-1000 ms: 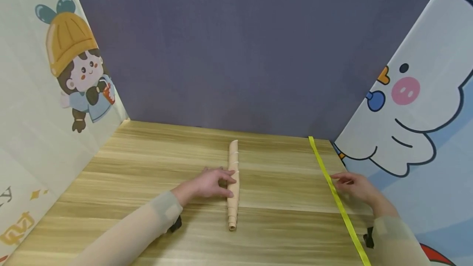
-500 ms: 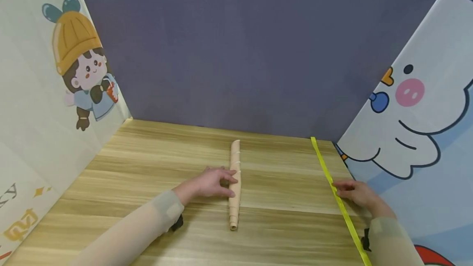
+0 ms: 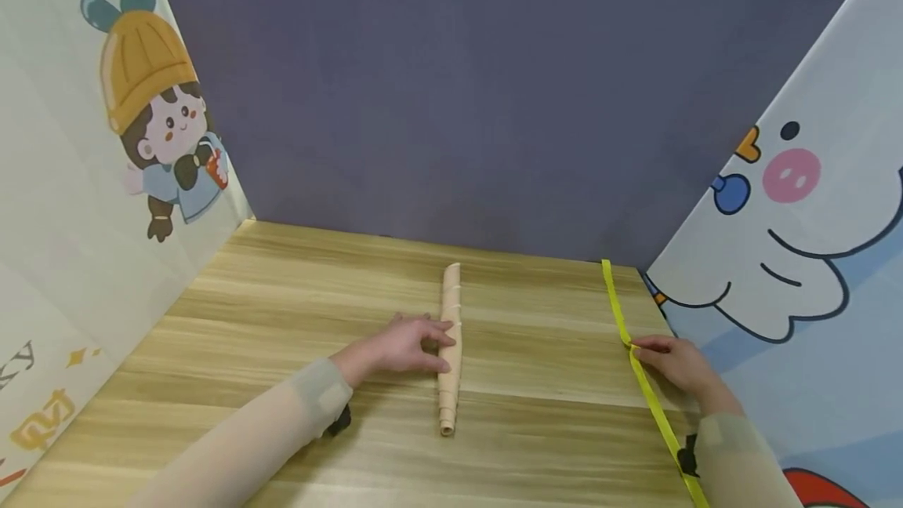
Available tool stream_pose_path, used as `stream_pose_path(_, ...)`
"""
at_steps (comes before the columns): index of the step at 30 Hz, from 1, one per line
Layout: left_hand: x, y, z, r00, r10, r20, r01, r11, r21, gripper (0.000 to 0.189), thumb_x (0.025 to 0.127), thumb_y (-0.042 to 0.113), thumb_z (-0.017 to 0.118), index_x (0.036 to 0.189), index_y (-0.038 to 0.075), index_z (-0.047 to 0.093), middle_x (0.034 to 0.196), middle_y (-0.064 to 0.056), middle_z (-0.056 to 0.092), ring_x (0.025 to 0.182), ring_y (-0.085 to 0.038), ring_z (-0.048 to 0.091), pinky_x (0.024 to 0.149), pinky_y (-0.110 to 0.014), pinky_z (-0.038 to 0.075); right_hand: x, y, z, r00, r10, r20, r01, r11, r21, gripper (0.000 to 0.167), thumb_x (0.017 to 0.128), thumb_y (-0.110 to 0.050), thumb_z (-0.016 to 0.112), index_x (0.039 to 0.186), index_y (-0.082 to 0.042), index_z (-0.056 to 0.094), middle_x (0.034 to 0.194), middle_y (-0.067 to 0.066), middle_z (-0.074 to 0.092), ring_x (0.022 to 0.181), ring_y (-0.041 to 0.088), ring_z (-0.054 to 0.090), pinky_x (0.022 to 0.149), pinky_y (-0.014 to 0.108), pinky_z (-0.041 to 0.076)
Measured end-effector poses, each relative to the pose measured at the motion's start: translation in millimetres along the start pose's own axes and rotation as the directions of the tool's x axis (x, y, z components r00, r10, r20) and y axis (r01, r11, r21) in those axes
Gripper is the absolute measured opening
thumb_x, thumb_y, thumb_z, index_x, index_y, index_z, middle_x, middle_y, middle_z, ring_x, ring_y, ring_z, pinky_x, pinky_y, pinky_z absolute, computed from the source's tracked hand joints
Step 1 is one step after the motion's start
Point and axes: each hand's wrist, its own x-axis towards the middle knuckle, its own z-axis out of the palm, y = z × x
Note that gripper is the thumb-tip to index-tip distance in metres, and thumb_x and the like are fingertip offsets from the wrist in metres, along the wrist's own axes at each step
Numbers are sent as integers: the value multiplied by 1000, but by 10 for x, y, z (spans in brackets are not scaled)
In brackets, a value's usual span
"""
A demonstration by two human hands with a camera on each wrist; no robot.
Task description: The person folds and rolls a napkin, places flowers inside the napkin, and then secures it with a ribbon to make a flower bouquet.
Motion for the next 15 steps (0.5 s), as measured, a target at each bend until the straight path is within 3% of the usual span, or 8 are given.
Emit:
stream_pose_path(4, 5, 5, -15, 1000, 1, -2, -1, 1000, -4, 51, 97, 49, 82, 141, 22, 75, 172, 0, 48, 165, -45, 32, 127, -84, 6, 8, -265, -6, 999, -48, -24, 49, 998, 31, 49, 112, -47, 63, 140, -9, 74, 141, 21, 72, 127, 43, 67, 100, 56, 57)
stream_pose_path(11, 1, 5, -20, 1000, 4, -2, -4, 1000, -5, 51, 97, 49, 82, 140, 22, 75, 171, 0, 49, 165, -46, 32, 127, -84, 5, 45, -785, -9, 994, -104, -43, 108, 989, 101, 49, 112, -48, 63, 142, -11, 73, 143, 19, 71, 129, 42, 66, 102, 58, 56)
stream_pose_path(15, 4, -2, -10, 1000, 6, 0, -6, 1000, -3, 51, 97, 50, 82, 140, 23, 75, 171, 0, 49, 164, -46, 32, 127, -84, 5, 71, -995, 35, 989, -130, -72, 138, 985, 106, 50, 110, -53, 64, 142, -16, 74, 139, 13, 73, 123, 34, 69, 95, 46, 58)
